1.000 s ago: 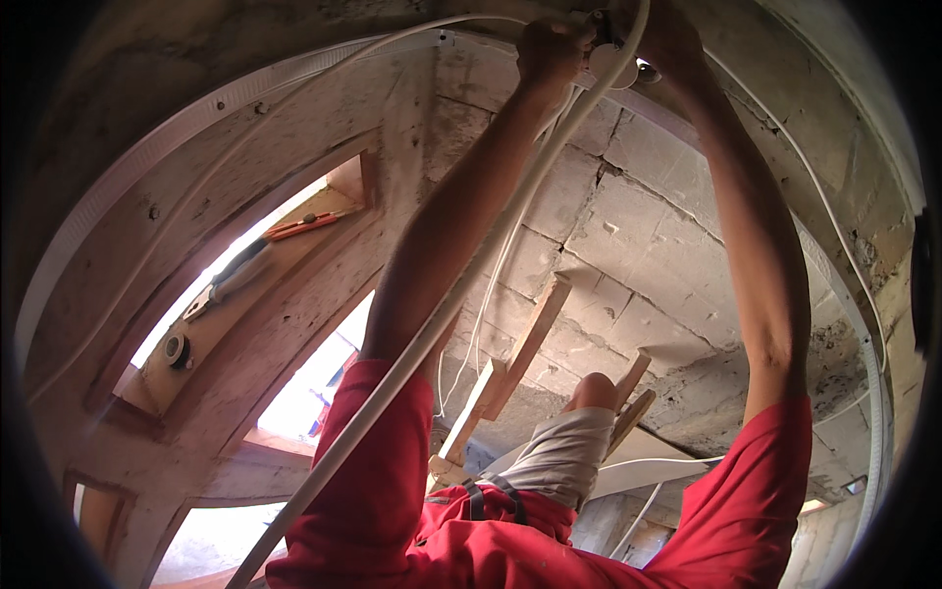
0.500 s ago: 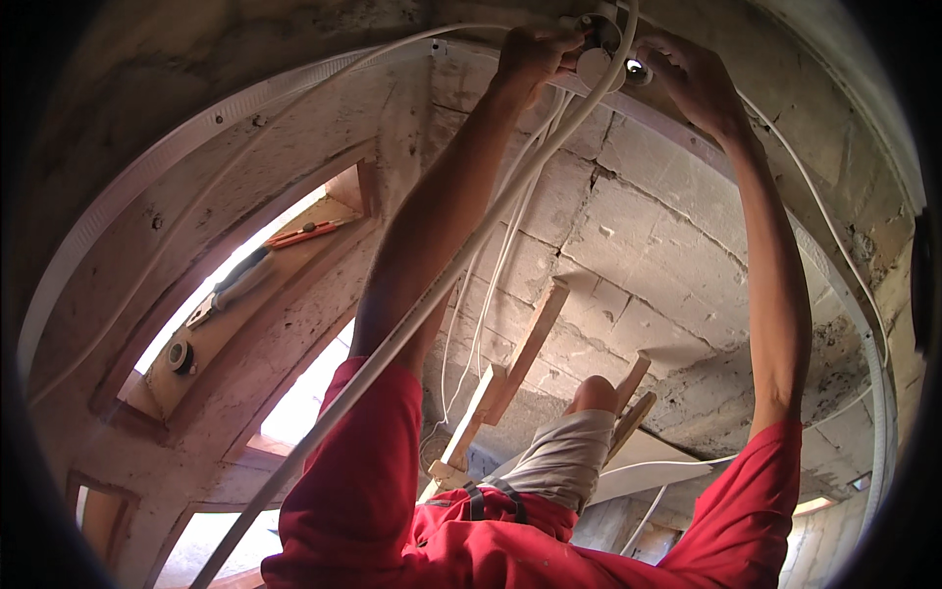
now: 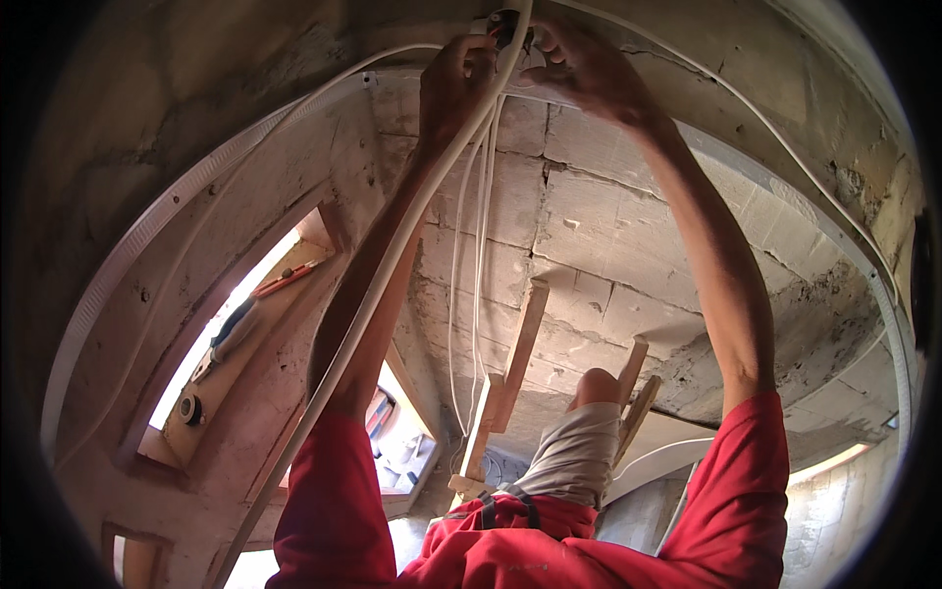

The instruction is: The person secures white electrical conduit to a concrete ceiling using a hammer and nails. They position the conduit, hammer nails into the ceiling to hold it in place, and use pliers to cut the conduit to the required length.

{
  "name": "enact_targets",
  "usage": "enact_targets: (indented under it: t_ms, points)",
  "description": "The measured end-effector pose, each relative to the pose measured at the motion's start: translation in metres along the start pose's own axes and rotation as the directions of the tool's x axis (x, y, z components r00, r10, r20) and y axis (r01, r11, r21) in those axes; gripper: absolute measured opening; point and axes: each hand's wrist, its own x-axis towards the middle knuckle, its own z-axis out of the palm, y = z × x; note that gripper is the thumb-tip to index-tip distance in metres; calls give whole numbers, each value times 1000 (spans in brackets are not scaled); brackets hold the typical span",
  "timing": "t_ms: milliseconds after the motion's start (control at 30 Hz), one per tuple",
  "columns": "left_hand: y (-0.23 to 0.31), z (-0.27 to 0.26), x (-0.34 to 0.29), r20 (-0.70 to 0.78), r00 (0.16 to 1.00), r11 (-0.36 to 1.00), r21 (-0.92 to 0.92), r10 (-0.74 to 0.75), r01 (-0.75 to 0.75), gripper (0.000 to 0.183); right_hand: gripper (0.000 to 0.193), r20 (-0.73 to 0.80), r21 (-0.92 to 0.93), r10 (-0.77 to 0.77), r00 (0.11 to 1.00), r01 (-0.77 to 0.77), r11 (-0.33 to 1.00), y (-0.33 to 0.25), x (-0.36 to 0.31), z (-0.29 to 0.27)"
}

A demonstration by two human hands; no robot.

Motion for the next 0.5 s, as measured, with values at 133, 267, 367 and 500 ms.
enact_targets:
  t_ms: [133, 267, 367, 500]
  points:
    - [26, -1, 1, 82, 994, 997, -28, 79, -77, 39, 49, -101, 50, -33, 994, 39, 998, -2, -6, 7]
    - [28, 0, 13, 137, 953, 959, 48, 272, -281, 31, 34, -149, 229, 26, 988, 9, 973, 6, -9, 14]
    - [30, -1, 24, 209, 947, 968, -2, 245, -250, 27, 30, -166, 194, 140, 976, -107, 975, 14, -16, 6]
    - [25, -2, 30, 234, 955, 980, 36, 184, -198, 27, 32, -90, 471, 250, 964, -180, 864, 25, -19, -3]
